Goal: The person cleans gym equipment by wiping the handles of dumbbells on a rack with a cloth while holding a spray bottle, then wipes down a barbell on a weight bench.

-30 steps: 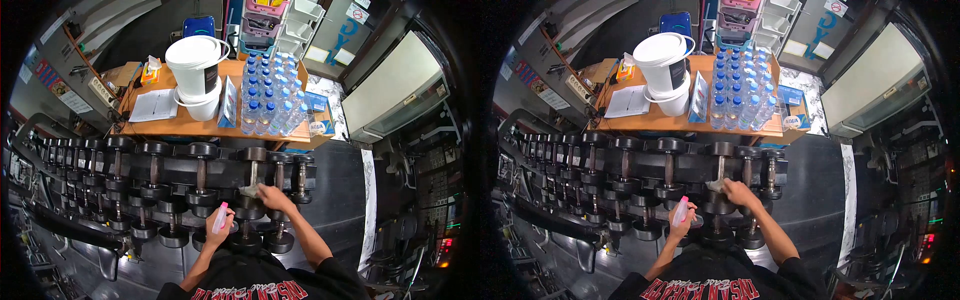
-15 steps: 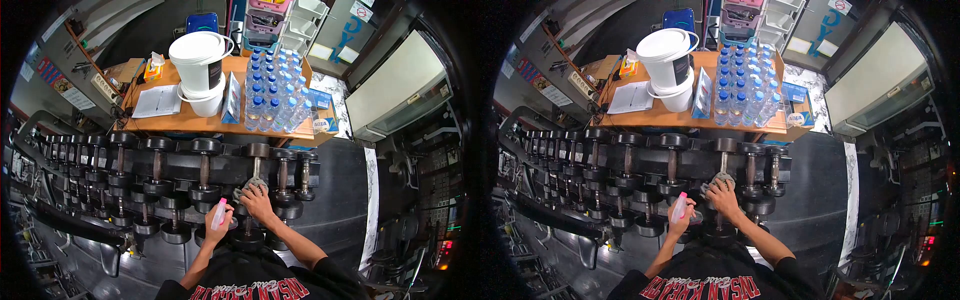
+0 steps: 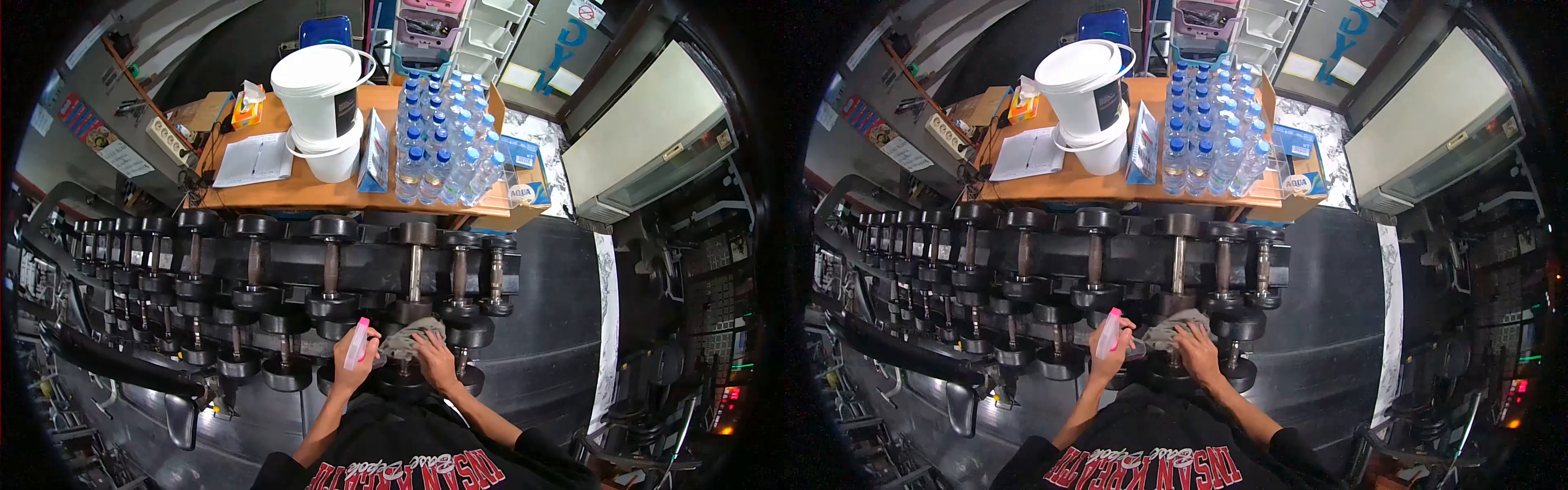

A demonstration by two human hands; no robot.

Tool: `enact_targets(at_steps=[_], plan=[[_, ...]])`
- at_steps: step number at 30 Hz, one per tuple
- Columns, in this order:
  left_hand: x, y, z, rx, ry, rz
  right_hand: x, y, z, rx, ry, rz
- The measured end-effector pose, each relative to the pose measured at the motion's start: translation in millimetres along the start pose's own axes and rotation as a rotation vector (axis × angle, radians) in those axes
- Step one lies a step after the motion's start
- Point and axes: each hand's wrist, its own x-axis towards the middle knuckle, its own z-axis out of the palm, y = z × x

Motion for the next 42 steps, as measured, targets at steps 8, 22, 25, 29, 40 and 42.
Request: enact_targets(at_steps=[8, 22, 25, 29, 40, 42], plan=[[-30, -5, 3, 0.115, -0.024, 0.054, -62, 58, 27, 1.308, 0.166, 0.986], [-162, -10, 48, 0.036, 0.102, 0.011, -106, 37, -27, 2.161, -0.078, 1.034], [-201, -16, 67, -0.021, 0.140, -0.029, -125, 34, -34, 2.218, -0.093, 0.979], [-246, -17, 91, -0.105, 0.156, -0.053, -153, 31, -46, 2.251, -0.083, 0.841], [-204, 0, 105, -0.046, -0.041, -0.005, -92, 38, -114, 1.813, 0.154, 0.925], [-176, 4, 104, -0.032, -0.033, 0.045, -51, 46, -123, 1.625, 0.280, 0.751]])
